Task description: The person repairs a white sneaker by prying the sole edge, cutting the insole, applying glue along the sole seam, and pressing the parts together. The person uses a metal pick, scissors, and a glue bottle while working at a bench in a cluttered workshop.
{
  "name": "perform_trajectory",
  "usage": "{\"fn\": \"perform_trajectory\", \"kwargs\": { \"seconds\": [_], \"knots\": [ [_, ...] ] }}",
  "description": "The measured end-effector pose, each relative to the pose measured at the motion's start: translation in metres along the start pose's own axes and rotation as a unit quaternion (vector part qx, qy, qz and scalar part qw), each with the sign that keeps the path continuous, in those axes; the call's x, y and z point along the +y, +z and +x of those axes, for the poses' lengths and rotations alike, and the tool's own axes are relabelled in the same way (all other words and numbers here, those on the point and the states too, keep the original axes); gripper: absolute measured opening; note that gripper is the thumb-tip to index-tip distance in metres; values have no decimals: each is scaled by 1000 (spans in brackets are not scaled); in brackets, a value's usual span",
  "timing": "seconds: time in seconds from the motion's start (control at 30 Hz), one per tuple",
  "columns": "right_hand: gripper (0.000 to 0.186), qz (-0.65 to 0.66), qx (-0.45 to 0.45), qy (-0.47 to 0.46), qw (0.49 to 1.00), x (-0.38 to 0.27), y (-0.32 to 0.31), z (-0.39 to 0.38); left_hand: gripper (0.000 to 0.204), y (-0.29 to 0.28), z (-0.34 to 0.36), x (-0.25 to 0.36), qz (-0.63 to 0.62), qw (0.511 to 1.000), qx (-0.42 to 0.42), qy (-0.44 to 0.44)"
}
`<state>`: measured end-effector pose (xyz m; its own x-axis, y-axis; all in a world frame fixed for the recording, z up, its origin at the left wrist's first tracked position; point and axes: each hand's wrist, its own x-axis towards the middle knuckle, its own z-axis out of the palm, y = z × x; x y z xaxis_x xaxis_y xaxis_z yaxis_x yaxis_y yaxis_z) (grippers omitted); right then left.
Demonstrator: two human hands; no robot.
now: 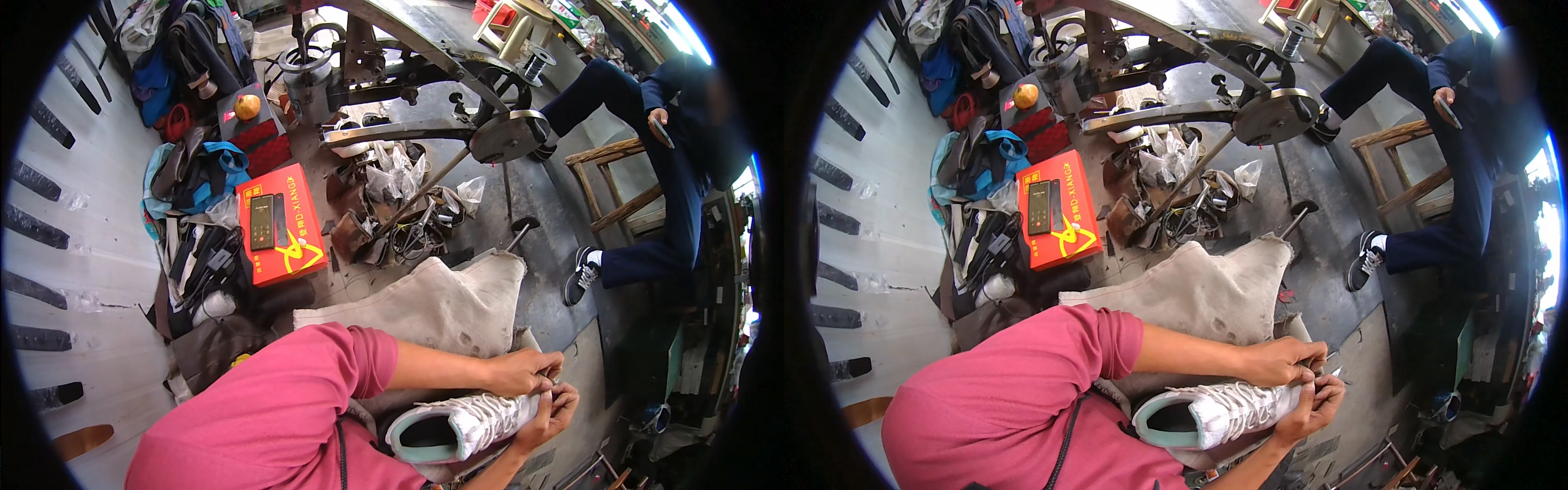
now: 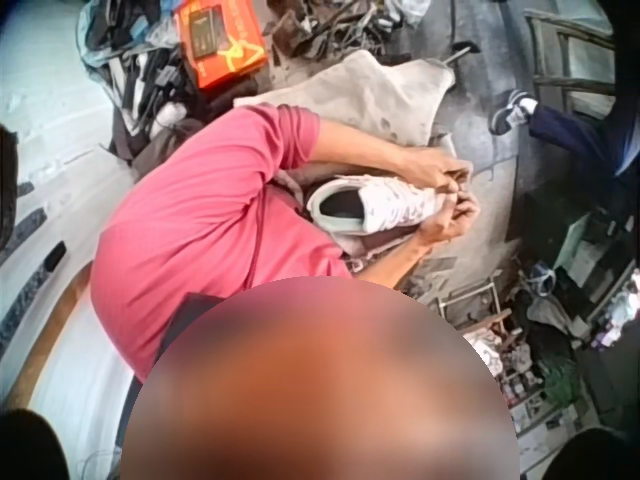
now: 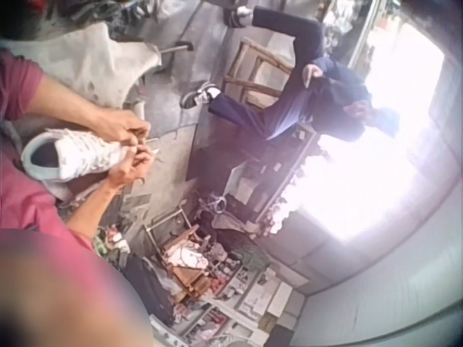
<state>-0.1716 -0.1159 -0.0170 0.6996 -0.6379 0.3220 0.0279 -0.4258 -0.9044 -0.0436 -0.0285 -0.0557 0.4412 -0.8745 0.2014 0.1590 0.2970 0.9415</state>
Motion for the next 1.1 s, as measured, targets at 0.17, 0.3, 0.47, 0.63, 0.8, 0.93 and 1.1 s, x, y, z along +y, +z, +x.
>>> {"fn": "perform_trajectory", "kwargs": {
  "seconds": [0.17, 0.3, 0.47, 0.63, 0.8, 0.93, 1.1],
  "knots": [
    [30, -9, 3, 29, 1000, -2, -1, 0, 20, 2, 2, -5, 16, 1000, 9, 7],
    [31, -33, 0, 15, 999, -3, -2, 0, 18, 2, 0, -4, -9, 1000, 1, 4],
    [29, -17, 2, 32, 999, 4, -4, -1, 20, 2, 1, -4, 16, 1000, 3, 4],
    [27, -3, 5, 37, 999, 3, -4, -1, 24, 0, -1, -9, 7, 999, -20, -30],
    [20, -10, 5, 43, 999, -14, 3, -5, 29, 1, 0, -10, 28, 1000, -7, -1],
    [18, -39, 9, 3, 999, -19, 6, -4, 28, -2, 0, -11, 33, 999, -27, -7],
    [17, -3, 4, 32, 999, -14, 3, -7, 26, -3, -1, -15, 11, 998, -49, -30]
  ]
}}
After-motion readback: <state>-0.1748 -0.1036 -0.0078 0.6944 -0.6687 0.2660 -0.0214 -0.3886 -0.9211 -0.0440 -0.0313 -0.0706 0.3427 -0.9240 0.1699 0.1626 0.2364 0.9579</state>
